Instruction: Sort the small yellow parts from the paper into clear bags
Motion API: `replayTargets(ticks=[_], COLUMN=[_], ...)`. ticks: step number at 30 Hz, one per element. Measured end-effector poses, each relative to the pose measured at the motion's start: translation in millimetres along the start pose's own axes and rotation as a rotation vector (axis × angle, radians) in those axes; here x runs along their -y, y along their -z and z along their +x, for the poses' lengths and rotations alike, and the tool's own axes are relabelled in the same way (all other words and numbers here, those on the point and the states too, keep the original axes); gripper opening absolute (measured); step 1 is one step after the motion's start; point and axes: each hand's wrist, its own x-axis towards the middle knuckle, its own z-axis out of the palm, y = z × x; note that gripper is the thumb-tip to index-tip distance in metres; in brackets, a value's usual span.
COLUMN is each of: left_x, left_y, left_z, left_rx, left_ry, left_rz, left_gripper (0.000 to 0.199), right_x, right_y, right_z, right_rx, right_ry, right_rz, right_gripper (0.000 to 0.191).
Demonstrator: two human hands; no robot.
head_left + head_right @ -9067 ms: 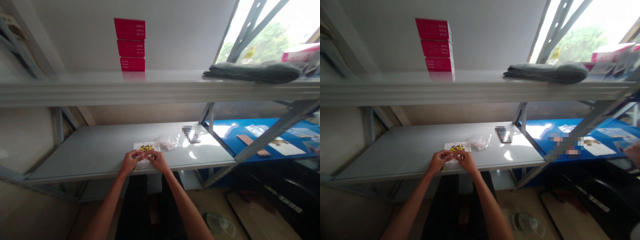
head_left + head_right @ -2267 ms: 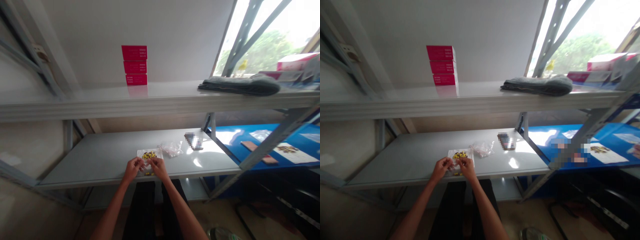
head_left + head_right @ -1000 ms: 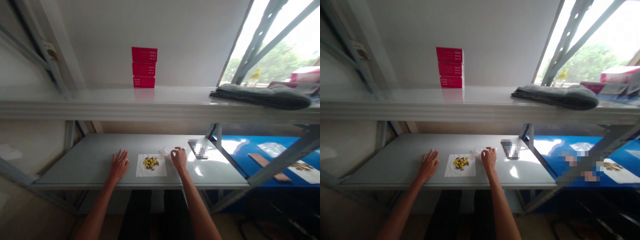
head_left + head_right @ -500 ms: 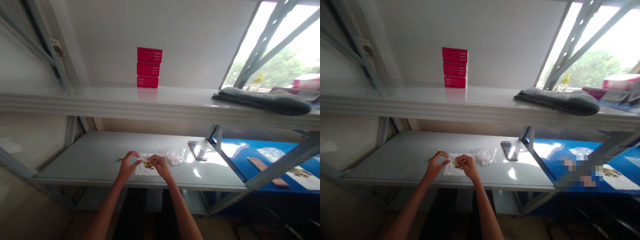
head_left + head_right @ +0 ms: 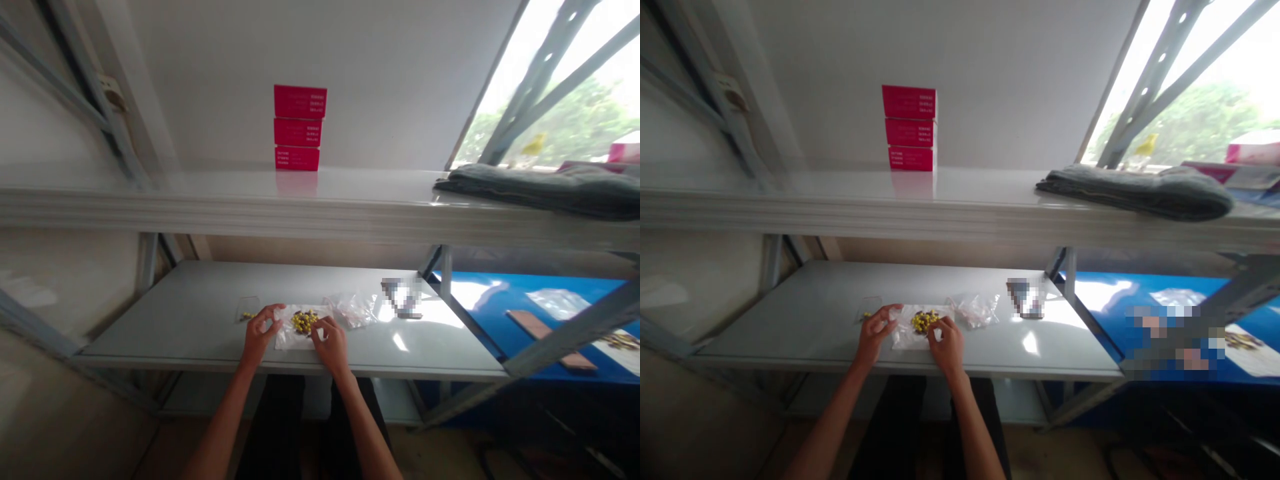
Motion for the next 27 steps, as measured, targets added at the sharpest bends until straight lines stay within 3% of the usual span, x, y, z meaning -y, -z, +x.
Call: replayTargets(ticks=[5, 9, 14, 20, 27], left_x=[17.6, 18.8, 18.9, 16.6, 18.3], left_y=[-3.5, -2.4, 2.1, 0.5, 0.9], left_z=[-7.8, -7.9, -7.9, -6.0, -5.5], left_rx=[-0.176, -0.118, 0.015, -0.022, 0.056], left_ry=[0.116, 0.176, 0.245, 0.158, 0.251], left_rz=[-0.130, -0.169, -0.173, -0.045, -0.081], left_gripper=[0.032, 0.053, 0.040, 0.035, 0.042], right_x=[2.0, -0.7, -5.0, -3.8, -6.7], right_y=[-3.1, -6.3, -8.7, -7.4, -7.7], right_z=[-3.8, -5.2, -5.0, -2.6, -2.4], right_rx=[0.021, 0.035, 0.072, 0.096, 0.157], right_ry=[-0.027, -0.034, -0.005, 0.040, 0.027], right_rz=[-0.276, -0.333, -0.358, -0.343, -0.316], right_gripper=[0.013, 0.007, 0.005, 0.008, 0.004])
